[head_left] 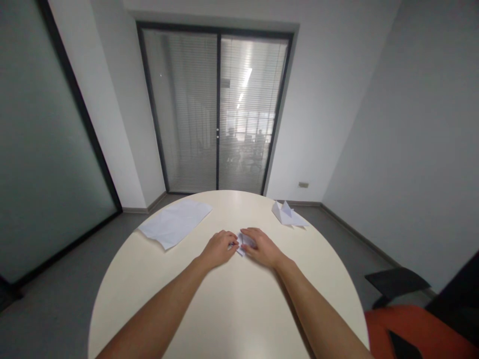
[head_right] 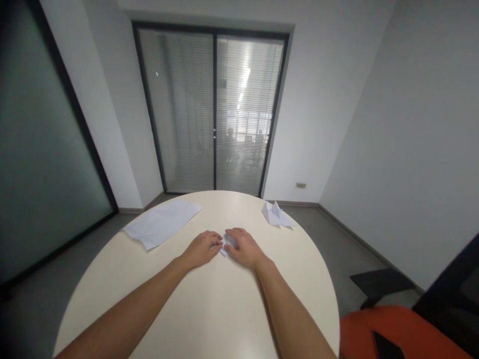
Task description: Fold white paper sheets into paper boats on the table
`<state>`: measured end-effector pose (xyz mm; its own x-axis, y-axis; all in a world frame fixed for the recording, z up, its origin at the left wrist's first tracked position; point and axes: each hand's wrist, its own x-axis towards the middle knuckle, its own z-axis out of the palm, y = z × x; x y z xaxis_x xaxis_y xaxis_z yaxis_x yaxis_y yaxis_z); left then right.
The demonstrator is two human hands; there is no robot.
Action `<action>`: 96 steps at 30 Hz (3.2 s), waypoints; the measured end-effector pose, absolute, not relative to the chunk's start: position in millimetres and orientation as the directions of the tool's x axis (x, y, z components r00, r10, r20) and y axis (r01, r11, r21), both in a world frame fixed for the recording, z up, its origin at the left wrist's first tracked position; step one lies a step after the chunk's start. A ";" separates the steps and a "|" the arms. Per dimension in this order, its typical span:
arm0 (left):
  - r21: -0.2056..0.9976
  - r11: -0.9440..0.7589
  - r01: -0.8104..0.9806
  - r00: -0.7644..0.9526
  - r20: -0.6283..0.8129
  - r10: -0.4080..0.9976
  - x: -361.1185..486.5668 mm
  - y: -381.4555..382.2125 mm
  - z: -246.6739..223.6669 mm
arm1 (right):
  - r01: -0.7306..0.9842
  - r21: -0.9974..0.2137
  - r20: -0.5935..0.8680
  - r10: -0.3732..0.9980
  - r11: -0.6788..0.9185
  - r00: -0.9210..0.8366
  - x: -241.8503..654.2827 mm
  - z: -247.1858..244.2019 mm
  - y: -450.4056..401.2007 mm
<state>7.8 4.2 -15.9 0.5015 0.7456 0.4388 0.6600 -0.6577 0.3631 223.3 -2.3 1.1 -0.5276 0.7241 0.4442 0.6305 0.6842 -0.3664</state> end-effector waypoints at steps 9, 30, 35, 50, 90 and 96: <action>0.416 -0.661 0.624 0.486 0.456 0.746 7.3 2.0 -17.7 | 0.716 -0.388 0.193 0.811 0.580 -0.552 228.1 -12.7 1.0; 0.282 -0.735 0.616 0.587 0.459 0.667 5.6 2.5 -17.9 | 0.581 -0.276 0.324 0.644 0.765 -0.694 228.3 1.7 -1.8; 0.250 -0.695 0.674 0.565 0.431 0.704 4.1 3.2 -17.4 | 0.640 -0.308 0.352 0.709 0.704 -0.611 232.4 3.2 -2.1; 0.286 -0.637 0.716 0.488 0.448 0.749 4.2 4.4 -19.8 | 0.637 -0.396 0.391 0.750 0.661 -0.534 232.1 -3.2 -0.8; 0.389 -0.684 0.617 0.457 0.531 0.714 10.8 -4.0 -1.6 | 0.670 -0.413 0.425 0.781 0.617 -0.458 230.7 3.8 1.9; 0.385 -0.694 0.609 0.407 0.599 0.690 10.4 -3.5 -1.2 | 0.624 -0.400 0.515 0.728 0.671 -0.453 226.6 11.5 -4.3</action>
